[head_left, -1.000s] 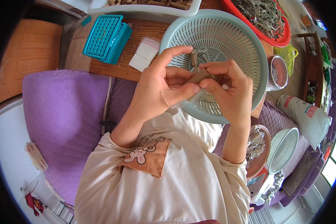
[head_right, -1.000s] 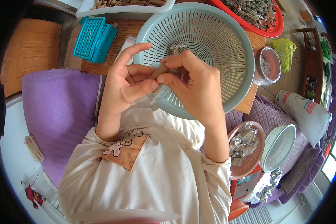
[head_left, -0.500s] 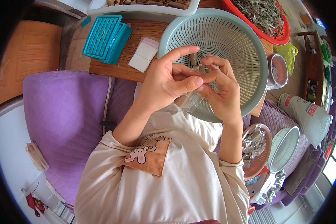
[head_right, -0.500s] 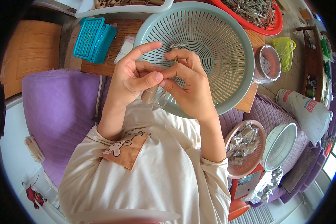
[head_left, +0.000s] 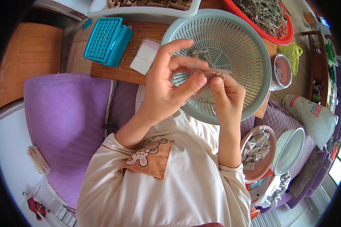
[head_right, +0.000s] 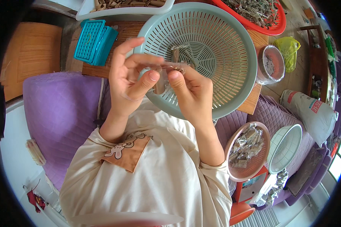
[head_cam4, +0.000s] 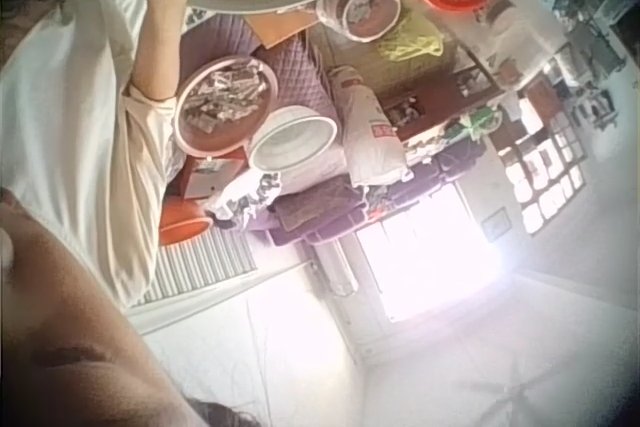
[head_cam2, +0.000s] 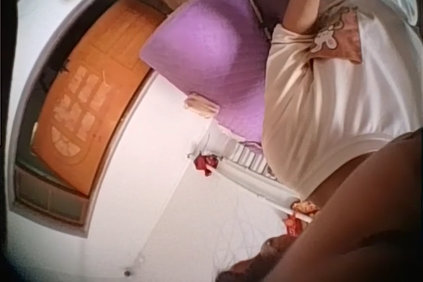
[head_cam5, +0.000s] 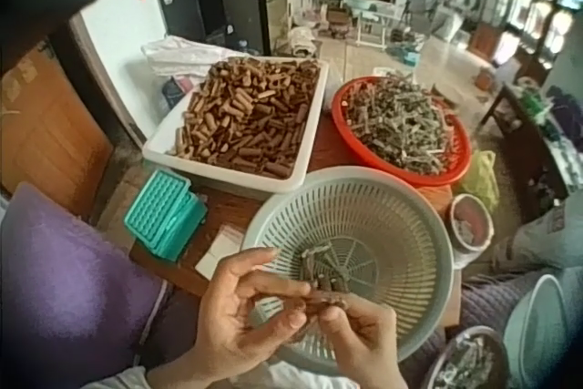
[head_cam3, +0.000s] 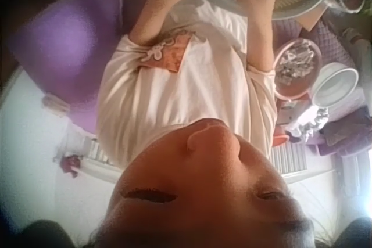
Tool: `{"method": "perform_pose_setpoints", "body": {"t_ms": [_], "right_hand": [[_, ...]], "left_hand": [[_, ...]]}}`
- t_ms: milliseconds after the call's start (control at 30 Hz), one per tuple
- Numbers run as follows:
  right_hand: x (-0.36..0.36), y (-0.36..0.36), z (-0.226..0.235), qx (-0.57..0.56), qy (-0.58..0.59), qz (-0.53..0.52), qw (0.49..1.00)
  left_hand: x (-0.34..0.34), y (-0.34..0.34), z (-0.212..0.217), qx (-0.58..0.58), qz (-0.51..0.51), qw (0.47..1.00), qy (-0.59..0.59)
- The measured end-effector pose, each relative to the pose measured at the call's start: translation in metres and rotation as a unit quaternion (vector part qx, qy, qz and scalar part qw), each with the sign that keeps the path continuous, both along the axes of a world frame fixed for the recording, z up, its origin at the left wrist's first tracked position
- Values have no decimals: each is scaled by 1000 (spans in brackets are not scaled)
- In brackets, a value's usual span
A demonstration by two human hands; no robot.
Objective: The person packages small wooden sticks and dried items into small plastic bags by hand.
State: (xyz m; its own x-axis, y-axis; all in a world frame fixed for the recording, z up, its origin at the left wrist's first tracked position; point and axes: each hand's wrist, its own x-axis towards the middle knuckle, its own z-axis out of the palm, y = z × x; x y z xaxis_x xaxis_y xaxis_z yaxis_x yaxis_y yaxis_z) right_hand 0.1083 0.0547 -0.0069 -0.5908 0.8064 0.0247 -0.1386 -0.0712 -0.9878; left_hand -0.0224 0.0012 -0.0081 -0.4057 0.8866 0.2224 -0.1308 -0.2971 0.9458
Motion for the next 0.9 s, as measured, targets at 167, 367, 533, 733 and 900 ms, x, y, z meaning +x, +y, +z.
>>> {"method": "perform_pose_setpoints", "body": {"t_ms": [167,367,533,733,900], "right_hand": [[-4,-4,-2,36,-44,-35,998],[-4,-8,11,278,-198,-51,938],[-8,-8,10,444,-231,-72,863],[-1,-13,15,333,-173,-41,926],[10,-6,1,62,-45,-44,996]], "left_hand": [[-12,6,4,157,178,874,423],[-13,5,12,153,137,805,557],[-11,3,12,94,102,845,516],[-50,5,6,-2,189,969,160],[-51,-8,10,37,124,992,8]]}}
